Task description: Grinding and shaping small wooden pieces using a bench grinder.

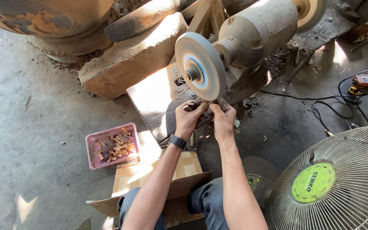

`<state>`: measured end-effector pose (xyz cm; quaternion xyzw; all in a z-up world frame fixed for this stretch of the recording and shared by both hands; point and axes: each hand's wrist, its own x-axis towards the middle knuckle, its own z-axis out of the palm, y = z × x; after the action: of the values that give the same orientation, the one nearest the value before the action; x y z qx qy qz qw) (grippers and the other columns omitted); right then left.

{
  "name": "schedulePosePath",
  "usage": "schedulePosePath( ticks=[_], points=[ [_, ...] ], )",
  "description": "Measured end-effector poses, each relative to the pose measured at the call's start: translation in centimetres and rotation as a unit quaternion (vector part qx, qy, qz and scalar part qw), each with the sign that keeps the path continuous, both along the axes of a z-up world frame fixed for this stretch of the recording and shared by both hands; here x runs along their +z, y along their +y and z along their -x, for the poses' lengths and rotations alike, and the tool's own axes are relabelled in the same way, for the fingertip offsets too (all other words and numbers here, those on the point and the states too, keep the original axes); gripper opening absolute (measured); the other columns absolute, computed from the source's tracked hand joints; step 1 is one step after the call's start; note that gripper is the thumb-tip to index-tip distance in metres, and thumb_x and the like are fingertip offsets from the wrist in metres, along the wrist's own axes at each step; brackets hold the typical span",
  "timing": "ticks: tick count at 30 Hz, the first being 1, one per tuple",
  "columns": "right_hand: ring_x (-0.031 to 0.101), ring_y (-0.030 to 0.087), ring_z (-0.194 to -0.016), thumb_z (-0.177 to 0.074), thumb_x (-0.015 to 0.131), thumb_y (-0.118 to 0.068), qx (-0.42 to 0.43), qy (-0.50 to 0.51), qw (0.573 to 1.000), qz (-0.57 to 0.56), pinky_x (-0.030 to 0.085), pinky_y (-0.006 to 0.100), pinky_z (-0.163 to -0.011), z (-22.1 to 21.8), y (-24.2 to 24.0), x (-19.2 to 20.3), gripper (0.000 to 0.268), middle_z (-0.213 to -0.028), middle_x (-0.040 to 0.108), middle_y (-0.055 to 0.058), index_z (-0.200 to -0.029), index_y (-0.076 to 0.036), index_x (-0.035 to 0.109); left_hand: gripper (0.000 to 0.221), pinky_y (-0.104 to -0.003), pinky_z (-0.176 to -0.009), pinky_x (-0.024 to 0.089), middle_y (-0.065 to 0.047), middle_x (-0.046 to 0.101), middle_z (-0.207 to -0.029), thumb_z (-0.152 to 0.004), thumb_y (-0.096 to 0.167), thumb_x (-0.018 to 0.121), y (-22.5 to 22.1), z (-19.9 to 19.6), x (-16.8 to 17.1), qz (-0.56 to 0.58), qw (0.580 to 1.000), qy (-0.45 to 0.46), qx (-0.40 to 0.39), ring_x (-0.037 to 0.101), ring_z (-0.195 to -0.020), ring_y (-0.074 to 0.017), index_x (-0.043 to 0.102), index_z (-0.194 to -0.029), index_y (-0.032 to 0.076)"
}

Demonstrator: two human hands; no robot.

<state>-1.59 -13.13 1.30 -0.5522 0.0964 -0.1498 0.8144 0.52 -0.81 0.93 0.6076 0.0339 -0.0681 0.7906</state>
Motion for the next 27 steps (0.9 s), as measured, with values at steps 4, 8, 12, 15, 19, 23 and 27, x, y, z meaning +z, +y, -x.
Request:
schedulePosePath(
  ticks=[4, 8, 12, 15, 19, 23, 27],
  points=[
    [0.065, 0.006, -0.089, -0.091, 0.061, 0.0, 0.009, 0.001, 1.0, -0.008, 0.053, 0.022, -0.081, 0.3, 0.5, 1.1, 0.025, -0.102, 0.074, 0.001, -0.112, 0.003, 0.074, 0.015, -0.022, -0.044, 0.041, 0.0, 0.066, -0.069, -0.087, 0.014, 0.081, 0.0, 0.0, 0.4, 0.062, 0.997, 0.036, -0.004, 0.055, -0.051, -0.0042, 0.07, -0.086, 0.003],
    [0.063, 0.007, -0.089, -0.093, 0.063, 0.001, 0.025, 0.015, 1.0, 0.011, 0.051, 0.024, -0.08, 0.5, 0.8, -0.3, 0.024, -0.105, 0.073, 0.002, -0.113, 0.007, 0.075, 0.017, -0.021, -0.046, 0.044, 0.001, 0.066, -0.071, -0.088, 0.012, 0.081, 1.3, 0.7, -0.8, 0.032, 0.999, 0.01, 0.005, 0.055, -0.054, -0.0032, 0.065, -0.084, 0.005],
    [0.062, 0.007, -0.091, -0.092, 0.064, 0.001, 0.029, 0.02, 0.999, 0.024, 0.05, 0.024, -0.081, 0.6, 0.8, -0.4, 0.025, -0.106, 0.074, 0.002, -0.114, 0.006, 0.075, 0.016, -0.022, -0.048, 0.046, 0.0, 0.068, -0.073, -0.088, 0.011, 0.081, 1.4, 0.9, -1.4, 0.027, 0.999, 0.024, 0.007, 0.057, -0.057, -0.003, 0.067, -0.084, 0.003],
    [0.065, 0.005, -0.094, -0.089, 0.062, 0.001, 0.012, -0.007, 1.0, -0.019, 0.053, 0.021, -0.086, 0.1, 0.8, 1.5, 0.028, -0.107, 0.074, 0.0, -0.115, 0.002, 0.072, 0.014, -0.021, -0.049, 0.047, 0.001, 0.07, -0.075, -0.087, 0.011, 0.081, -0.1, -0.1, -1.3, 0.049, 0.998, 0.027, 0.017, 0.059, -0.058, -0.0029, 0.071, -0.087, 0.003],
    [0.065, 0.007, -0.091, -0.092, 0.063, 0.001, -0.012, -0.003, 1.0, -0.028, 0.052, 0.024, -0.082, -0.6, 0.5, -0.5, 0.021, -0.103, 0.073, 0.001, -0.11, 0.004, 0.073, 0.014, -0.021, -0.049, 0.045, 0.0, 0.07, -0.074, -0.088, 0.011, 0.082, -0.5, -0.8, -1.0, 0.085, 0.996, 0.023, 0.008, 0.058, -0.057, -0.004, 0.072, -0.088, 0.001],
    [0.059, 0.007, -0.089, -0.094, 0.066, 0.001, 0.001, -0.004, 1.0, 0.027, 0.049, 0.024, -0.08, -0.5, 1.0, -2.5, 0.018, -0.101, 0.071, 0.002, -0.108, 0.007, 0.075, 0.014, -0.022, -0.047, 0.043, 0.001, 0.067, -0.069, -0.088, 0.012, 0.08, 1.2, -0.2, -1.0, 0.053, 0.998, 0.022, 0.012, 0.055, -0.054, -0.0037, 0.07, -0.083, 0.003],
    [0.065, 0.001, -0.093, -0.086, 0.064, -0.001, 0.039, 0.033, 0.995, 0.089, 0.052, 0.017, -0.084, 0.4, 1.8, -0.2, 0.03, -0.108, 0.075, -0.003, -0.114, 0.001, 0.074, 0.021, -0.023, -0.045, 0.042, 0.001, 0.064, -0.065, -0.088, 0.011, 0.081, 2.8, 0.9, -1.1, -0.026, 0.999, 0.007, 0.022, 0.054, -0.053, -0.0037, 0.065, -0.076, 0.003]
  ],
)
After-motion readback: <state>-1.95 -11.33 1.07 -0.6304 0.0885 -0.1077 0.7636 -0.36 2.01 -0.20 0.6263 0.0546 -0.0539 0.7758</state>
